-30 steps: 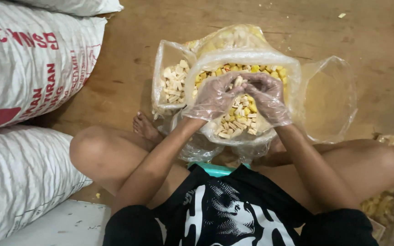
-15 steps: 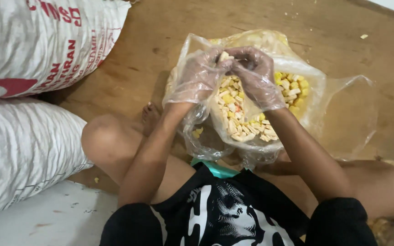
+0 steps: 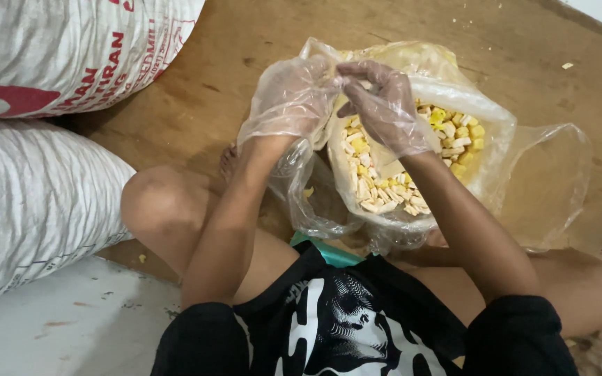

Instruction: Mixing and sorting small cubed food items in a large plastic bag by hand

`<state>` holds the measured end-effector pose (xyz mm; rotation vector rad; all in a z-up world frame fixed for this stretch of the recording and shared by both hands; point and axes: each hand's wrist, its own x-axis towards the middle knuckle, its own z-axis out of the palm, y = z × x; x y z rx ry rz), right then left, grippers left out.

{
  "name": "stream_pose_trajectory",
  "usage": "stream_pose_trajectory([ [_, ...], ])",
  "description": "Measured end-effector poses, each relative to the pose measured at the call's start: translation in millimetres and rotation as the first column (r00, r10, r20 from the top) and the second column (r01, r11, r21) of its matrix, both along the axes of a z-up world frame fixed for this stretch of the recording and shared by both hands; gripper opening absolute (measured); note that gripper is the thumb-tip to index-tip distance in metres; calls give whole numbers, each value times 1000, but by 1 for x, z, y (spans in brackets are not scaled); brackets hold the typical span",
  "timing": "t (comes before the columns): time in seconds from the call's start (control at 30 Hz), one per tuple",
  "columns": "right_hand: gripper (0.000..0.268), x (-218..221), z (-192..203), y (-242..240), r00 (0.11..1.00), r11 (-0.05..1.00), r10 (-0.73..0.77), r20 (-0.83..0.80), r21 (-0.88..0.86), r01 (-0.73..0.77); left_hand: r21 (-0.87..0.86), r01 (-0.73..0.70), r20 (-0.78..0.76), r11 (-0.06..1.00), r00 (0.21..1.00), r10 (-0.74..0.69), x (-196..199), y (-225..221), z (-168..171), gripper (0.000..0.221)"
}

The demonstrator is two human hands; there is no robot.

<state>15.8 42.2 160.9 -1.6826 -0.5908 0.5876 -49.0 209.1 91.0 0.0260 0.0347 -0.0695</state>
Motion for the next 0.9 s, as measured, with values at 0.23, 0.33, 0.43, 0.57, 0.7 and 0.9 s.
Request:
stream_pose_trajectory([
  [0.23, 24, -4, 13, -49, 967, 998, 7, 257, -64, 10, 987, 159, -156, 23, 913, 377, -11, -7, -2, 16],
  [0.33, 24, -4, 0, -81, 987, 996, -52, 150, -70, 63, 478, -71, -398, 876, 871, 288, -8, -24, 11, 8],
  [0.43, 20, -5, -12, -107, 988, 987, -152, 17, -58, 152, 361, -40, -450, 932, 867, 212, -9, -42, 27, 9],
  [0.57, 22, -1, -29, -139, 978, 971, -203, -45, -138, 196, 482, 118, -485, 868, 861, 152, 0, -70, 19, 9],
  [0.7, 24, 5, -77, -172, 979, 939, -201, 29, -280, 201, 553, 253, -526, 794, 845, 98, 7, -104, 7, 9],
  [0.9, 29, 1, -146, -187, 909, 799, 67, 411, -568, 198, 660, 470, -591, 586, 806, 19, 0, -138, -7, 11],
])
